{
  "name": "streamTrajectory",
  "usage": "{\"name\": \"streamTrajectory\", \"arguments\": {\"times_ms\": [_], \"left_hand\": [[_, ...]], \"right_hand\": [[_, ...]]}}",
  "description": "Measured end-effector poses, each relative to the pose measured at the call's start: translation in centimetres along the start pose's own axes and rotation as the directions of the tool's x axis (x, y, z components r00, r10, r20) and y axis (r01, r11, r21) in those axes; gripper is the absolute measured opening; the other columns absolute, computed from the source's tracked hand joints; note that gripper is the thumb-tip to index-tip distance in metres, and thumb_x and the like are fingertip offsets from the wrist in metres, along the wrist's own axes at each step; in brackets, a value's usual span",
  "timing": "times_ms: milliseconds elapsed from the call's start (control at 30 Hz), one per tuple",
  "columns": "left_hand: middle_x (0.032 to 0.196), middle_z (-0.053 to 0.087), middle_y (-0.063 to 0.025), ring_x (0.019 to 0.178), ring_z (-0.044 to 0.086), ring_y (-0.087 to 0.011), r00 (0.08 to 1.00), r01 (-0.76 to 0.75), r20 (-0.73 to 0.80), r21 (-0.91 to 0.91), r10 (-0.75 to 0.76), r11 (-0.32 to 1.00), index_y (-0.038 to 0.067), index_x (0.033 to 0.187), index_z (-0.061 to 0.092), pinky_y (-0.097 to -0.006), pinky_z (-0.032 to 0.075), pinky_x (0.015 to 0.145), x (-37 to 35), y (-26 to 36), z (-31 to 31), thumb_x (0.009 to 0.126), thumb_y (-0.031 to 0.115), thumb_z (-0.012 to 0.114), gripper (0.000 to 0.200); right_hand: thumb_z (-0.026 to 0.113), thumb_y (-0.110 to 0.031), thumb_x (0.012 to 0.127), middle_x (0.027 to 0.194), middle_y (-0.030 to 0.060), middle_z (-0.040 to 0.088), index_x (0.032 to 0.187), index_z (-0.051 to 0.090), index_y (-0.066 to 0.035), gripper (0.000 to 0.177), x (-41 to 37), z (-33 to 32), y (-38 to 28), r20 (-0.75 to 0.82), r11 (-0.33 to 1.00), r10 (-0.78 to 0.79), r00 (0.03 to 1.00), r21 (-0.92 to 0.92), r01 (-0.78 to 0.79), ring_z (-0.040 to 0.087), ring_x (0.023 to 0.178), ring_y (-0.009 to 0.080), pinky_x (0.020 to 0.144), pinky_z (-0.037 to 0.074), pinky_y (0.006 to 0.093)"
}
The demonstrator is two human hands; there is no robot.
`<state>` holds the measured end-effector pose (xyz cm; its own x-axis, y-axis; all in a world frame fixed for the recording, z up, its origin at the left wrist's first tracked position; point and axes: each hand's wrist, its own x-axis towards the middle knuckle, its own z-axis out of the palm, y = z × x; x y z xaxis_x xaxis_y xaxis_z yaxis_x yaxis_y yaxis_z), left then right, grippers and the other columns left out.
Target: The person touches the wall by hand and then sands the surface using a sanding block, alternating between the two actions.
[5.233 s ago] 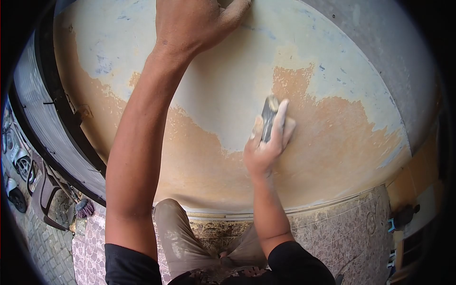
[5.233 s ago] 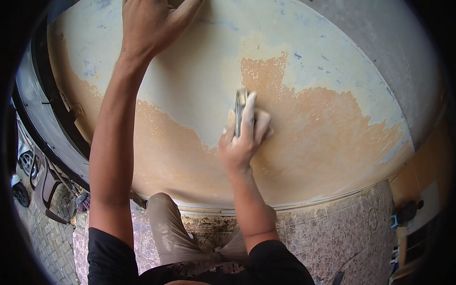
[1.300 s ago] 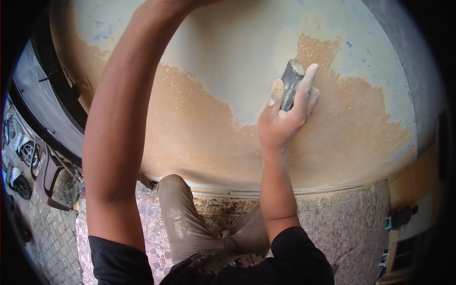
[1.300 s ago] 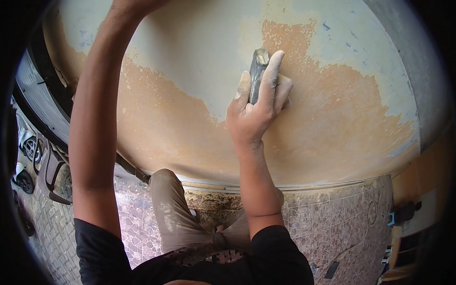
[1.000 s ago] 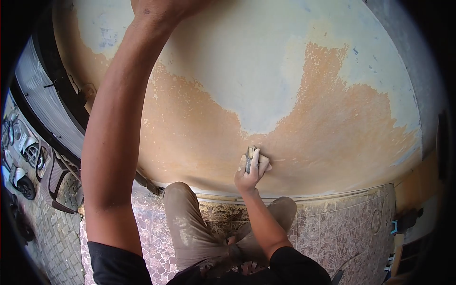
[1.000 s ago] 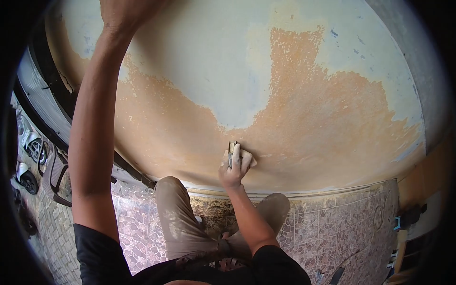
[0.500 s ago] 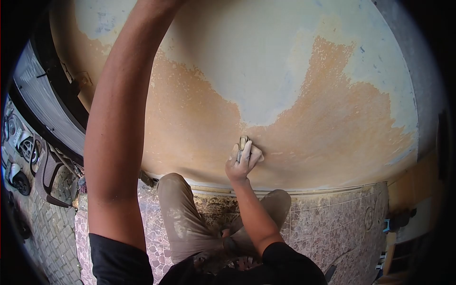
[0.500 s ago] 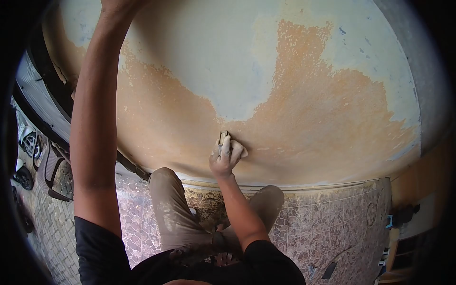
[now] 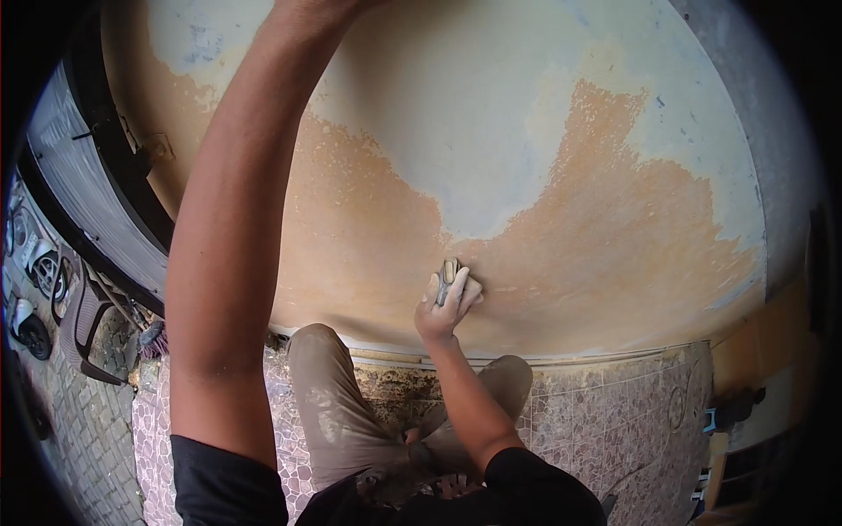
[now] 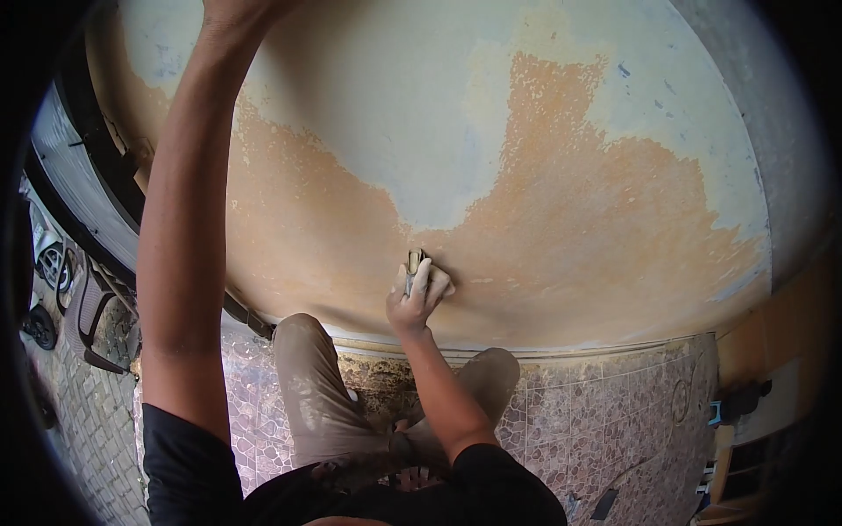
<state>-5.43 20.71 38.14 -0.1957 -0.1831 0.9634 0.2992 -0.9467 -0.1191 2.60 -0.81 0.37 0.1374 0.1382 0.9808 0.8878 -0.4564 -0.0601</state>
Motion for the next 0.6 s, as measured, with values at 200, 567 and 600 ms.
{"name": "streamTrajectory", "arguments": {"times_ms": [200,567,600], "left_hand": [[0.116,0.068,-0.0119,0.118,0.058,-0.0277,0.999,0.03,0.032,0.003,-0.03,1.0,0.005,0.122,0.066,-0.0453,0.031,0.112,0.1,-0.1,0.1,0.088,0.04,0.064,0.048],[0.112,0.068,-0.0112,0.116,0.058,-0.0268,1.0,-0.002,-0.024,0.055,0.003,0.998,0.006,0.12,0.067,-0.0459,0.032,0.109,0.4,-0.1,0.4,0.089,0.039,0.063,0.046],[0.112,0.069,-0.011,0.115,0.058,-0.0266,1.0,0.011,-0.012,0.04,-0.01,0.999,0.006,0.12,0.067,-0.0457,0.032,0.109,0.3,0.0,0.4,0.089,0.039,0.063,0.046]], "right_hand": [[0.062,-0.008,0.097,0.113,0.02,0.056,0.15,0.036,0.013,0.062,15.4,-1.7,-3.2,-0.005,0.971,0.188,0.982,0.149,-0.185,0.05,0.095,0.0305,0.087,0.038,0.0432],[0.065,-0.009,0.095,0.114,0.0182,0.058,0.143,0.046,0.012,0.055,-0.9,0.9,-1.3,0.071,0.991,0.047,0.996,0.118,-0.055,0.051,0.095,0.0278,0.087,0.034,0.0422],[0.065,-0.009,0.095,0.114,0.018,0.058,0.144,0.046,0.011,0.056,2.2,0.2,-1.8,0.05,0.986,0.058,0.997,0.153,-0.065,0.051,0.094,0.0278,0.086,0.035,0.0419]]}}
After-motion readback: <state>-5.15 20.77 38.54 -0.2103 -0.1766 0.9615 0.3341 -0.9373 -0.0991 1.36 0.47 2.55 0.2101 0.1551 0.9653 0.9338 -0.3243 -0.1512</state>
